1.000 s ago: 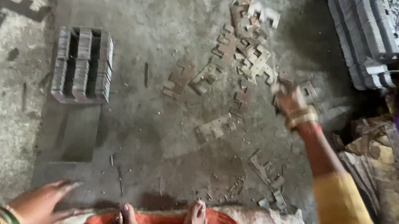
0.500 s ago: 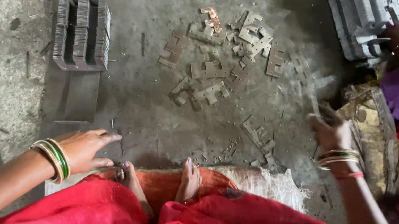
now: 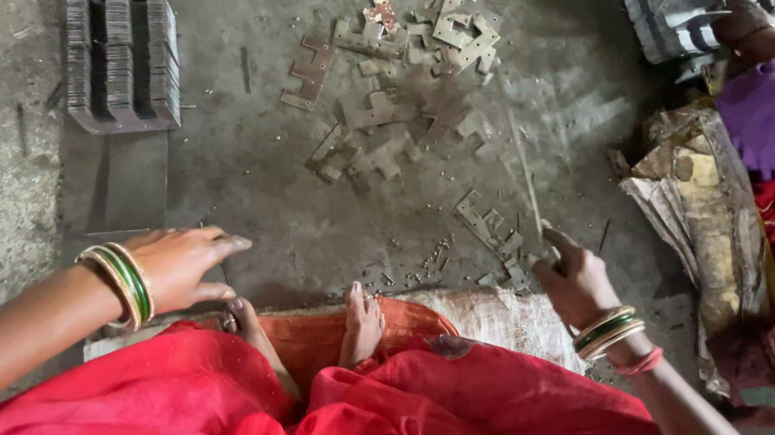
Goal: The person sits on the floor and assembles small metal parts into a larger metal frame. They pick up individual pieces, align them, and insert them into the frame, occasionally using a metal rod to adjust or secure the components.
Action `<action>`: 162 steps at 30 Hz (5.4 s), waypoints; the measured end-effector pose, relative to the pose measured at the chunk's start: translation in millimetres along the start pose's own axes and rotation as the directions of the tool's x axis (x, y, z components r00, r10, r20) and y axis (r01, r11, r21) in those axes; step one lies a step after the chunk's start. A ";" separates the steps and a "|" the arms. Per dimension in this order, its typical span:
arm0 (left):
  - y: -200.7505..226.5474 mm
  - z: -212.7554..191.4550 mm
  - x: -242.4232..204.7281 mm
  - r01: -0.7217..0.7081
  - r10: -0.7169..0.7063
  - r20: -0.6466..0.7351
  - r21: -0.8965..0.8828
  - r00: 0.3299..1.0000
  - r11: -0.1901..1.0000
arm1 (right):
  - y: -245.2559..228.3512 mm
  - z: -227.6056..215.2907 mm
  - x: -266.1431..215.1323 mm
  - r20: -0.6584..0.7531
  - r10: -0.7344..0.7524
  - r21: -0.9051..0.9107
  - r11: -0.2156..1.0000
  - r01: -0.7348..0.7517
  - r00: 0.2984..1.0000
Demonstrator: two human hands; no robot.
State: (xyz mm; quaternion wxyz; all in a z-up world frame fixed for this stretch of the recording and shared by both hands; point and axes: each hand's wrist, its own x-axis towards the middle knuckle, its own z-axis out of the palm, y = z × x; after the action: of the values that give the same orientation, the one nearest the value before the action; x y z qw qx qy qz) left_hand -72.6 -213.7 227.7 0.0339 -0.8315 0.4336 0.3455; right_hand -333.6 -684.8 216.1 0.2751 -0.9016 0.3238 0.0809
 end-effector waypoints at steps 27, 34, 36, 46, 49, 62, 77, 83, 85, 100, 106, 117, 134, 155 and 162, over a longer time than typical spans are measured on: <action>19.1 22.6 2.7 -0.027 0.023 0.062 0.052 0.998 0.998 | -46.4 1.4 36.2 -0.021 -0.259 -0.031 0.966 0.258 0.966; 34.7 2.9 -9.1 -0.002 -0.004 0.066 0.097 0.998 0.995 | -119.6 51.3 161.2 -0.246 -0.560 -0.040 0.821 0.569 0.791; 32.3 -3.0 -10.5 -0.002 -0.001 0.029 0.125 1.000 0.992 | -129.5 52.3 152.0 -0.013 -0.307 0.085 0.948 0.307 0.952; 8.2 -3.8 115.2 -0.088 0.096 -0.027 0.207 0.995 0.974 | -6.8 26.6 140.7 -0.294 -0.241 -0.027 0.969 0.244 0.925; 16.4 0.3 186.4 -0.093 0.129 -0.249 0.152 0.960 0.984 | 56.5 50.5 153.7 -0.346 -0.269 -0.180 0.959 0.218 0.899; 6.3 61.9 330.8 0.069 -0.168 -0.615 -0.181 0.771 0.981 | 82.7 166.1 143.9 0.118 -0.299 -0.578 0.755 0.310 0.947; 10.1 38.5 293.3 0.174 -0.297 -0.503 -0.276 0.811 0.945 | 108.7 86.0 141.2 -0.034 0.212 -0.444 0.872 -0.205 0.977; 21.1 50.1 278.9 -0.062 -0.231 -0.612 -0.419 0.756 0.906 | 40.0 104.7 153.9 -0.152 0.205 -0.143 0.963 -0.226 0.967; 33.1 47.9 270.3 -0.168 -0.237 -0.636 -0.509 0.735 0.844 | 9.7 85.2 155.5 -0.114 0.287 0.162 0.950 -0.268 0.951; 122.3 4.8 204.9 -0.376 0.450 -0.888 0.452 -0.101 0.809 | -88.5 36.9 105.2 0.285 -0.337 0.921 0.357 -0.158 0.897; 100.3 13.0 218.7 -0.762 -0.262 -0.928 -0.368 0.265 0.533 | -109.2 67.1 108.7 0.050 -0.383 0.920 0.377 0.106 0.923; 46.5 67.1 251.8 -0.187 -0.215 -0.120 -0.928 0.969 -0.322 | -73.8 186.9 78.1 0.282 -0.155 -0.543 0.788 0.291 0.947; -31.4 132.4 276.6 -0.103 -0.151 -0.053 -0.934 0.987 -0.343 | -121.6 157.4 76.1 0.046 -0.726 -0.356 0.629 0.691 0.686; -58.1 116.6 252.5 -0.173 -0.102 -0.140 -0.814 0.985 -0.554 | -169.8 177.5 178.7 -0.019 -0.830 -0.551 0.474 0.687 0.557; -44.7 103.0 251.7 -0.133 -0.048 -0.133 -0.755 0.990 -0.642 | -145.8 204.4 286.2 -0.145 -0.219 -0.401 0.904 0.145 0.965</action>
State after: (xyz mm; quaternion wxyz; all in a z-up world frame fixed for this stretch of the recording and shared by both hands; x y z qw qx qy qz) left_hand 1.4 -324.9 -13.3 -0.7770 -0.3757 -0.0869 0.4976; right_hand -12.9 -633.9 17.3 0.0664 -0.9680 0.2399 0.0322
